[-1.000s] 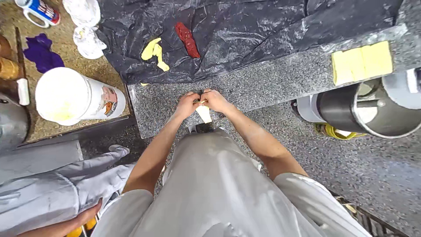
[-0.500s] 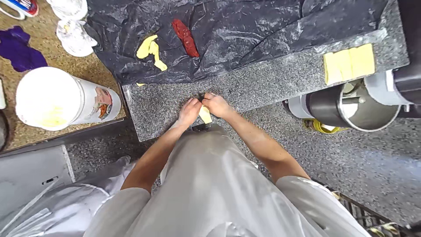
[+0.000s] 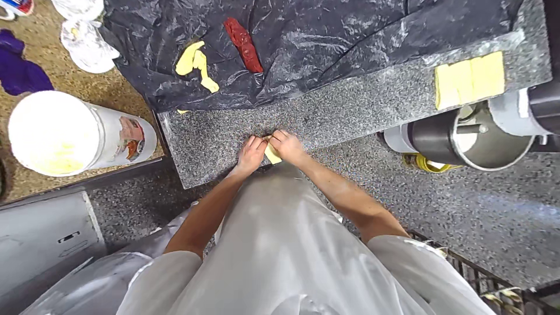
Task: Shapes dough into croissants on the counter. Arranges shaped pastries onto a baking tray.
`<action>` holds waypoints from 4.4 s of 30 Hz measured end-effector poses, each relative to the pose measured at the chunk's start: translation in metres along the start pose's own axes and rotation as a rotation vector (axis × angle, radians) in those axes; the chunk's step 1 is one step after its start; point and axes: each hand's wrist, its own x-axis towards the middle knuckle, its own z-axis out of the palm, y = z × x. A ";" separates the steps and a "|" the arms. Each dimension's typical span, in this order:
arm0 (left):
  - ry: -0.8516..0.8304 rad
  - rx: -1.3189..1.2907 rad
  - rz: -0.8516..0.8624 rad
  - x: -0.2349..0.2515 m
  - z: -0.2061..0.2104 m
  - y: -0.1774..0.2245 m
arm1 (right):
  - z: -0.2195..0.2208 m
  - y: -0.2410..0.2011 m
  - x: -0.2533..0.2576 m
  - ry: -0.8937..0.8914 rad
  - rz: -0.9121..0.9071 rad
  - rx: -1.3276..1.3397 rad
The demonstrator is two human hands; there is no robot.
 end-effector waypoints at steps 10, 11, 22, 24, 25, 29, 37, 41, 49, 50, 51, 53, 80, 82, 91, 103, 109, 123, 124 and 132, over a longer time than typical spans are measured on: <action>-0.391 0.079 -0.057 -0.012 -0.017 0.023 | 0.017 -0.013 -0.049 -0.155 0.095 -0.093; -0.464 0.057 -0.111 -0.003 -0.022 0.024 | 0.014 -0.010 -0.044 -0.188 0.101 -0.099; -0.461 -0.210 -0.276 -0.004 -0.041 -0.001 | -0.011 0.033 -0.034 -0.227 0.088 0.026; -0.442 -0.445 -0.374 -0.012 -0.050 -0.007 | -0.017 0.037 -0.039 -0.207 0.134 0.228; -0.412 -0.594 -0.461 -0.012 -0.056 -0.010 | -0.023 0.038 -0.038 -0.190 0.183 0.358; -0.217 -0.648 -0.654 0.003 -0.063 -0.012 | -0.045 0.031 -0.015 -0.032 0.267 0.457; -0.476 -0.114 -0.429 0.045 -0.045 -0.003 | -0.013 0.030 0.023 -0.233 0.095 0.108; -0.480 -0.113 -0.368 0.040 -0.040 -0.005 | -0.012 0.032 0.020 -0.290 0.071 0.038; -0.370 0.022 -0.270 0.035 -0.030 0.000 | -0.006 0.042 0.023 -0.220 -0.026 0.002; -0.300 0.027 -0.269 0.038 -0.029 -0.003 | -0.007 0.046 0.026 -0.171 -0.033 -0.006; -0.233 0.044 -0.263 0.040 -0.026 -0.006 | -0.006 0.050 0.030 -0.128 -0.030 -0.017; -0.146 0.102 -0.243 0.040 -0.015 -0.015 | -0.001 0.056 0.032 -0.092 -0.004 -0.058; -0.412 0.182 -0.069 0.017 -0.015 -0.003 | -0.004 0.056 0.006 -0.313 -0.169 -0.121; -0.504 0.140 -0.084 -0.016 -0.020 0.026 | -0.012 0.046 -0.034 -0.397 -0.242 -0.067; -0.266 0.257 -0.324 0.001 -0.009 0.007 | -0.011 0.065 0.003 -0.331 -0.129 -0.167; -0.003 -0.032 -0.415 -0.059 -0.039 0.050 | 0.003 0.002 0.035 -0.393 -0.163 -0.049; -0.028 -0.484 -0.665 -0.049 -0.024 0.063 | -0.027 -0.003 0.034 -0.480 -0.157 0.080; -1.083 -1.054 -0.622 -0.014 -0.087 0.001 | -0.038 0.084 -0.003 -0.034 0.726 -0.259; -1.097 -1.037 -0.625 -0.029 -0.101 -0.012 | -0.021 0.061 -0.007 0.001 0.716 -0.274; -1.158 -1.002 -0.660 -0.148 -0.180 -0.084 | -0.012 0.039 0.011 0.026 0.897 -0.375</action>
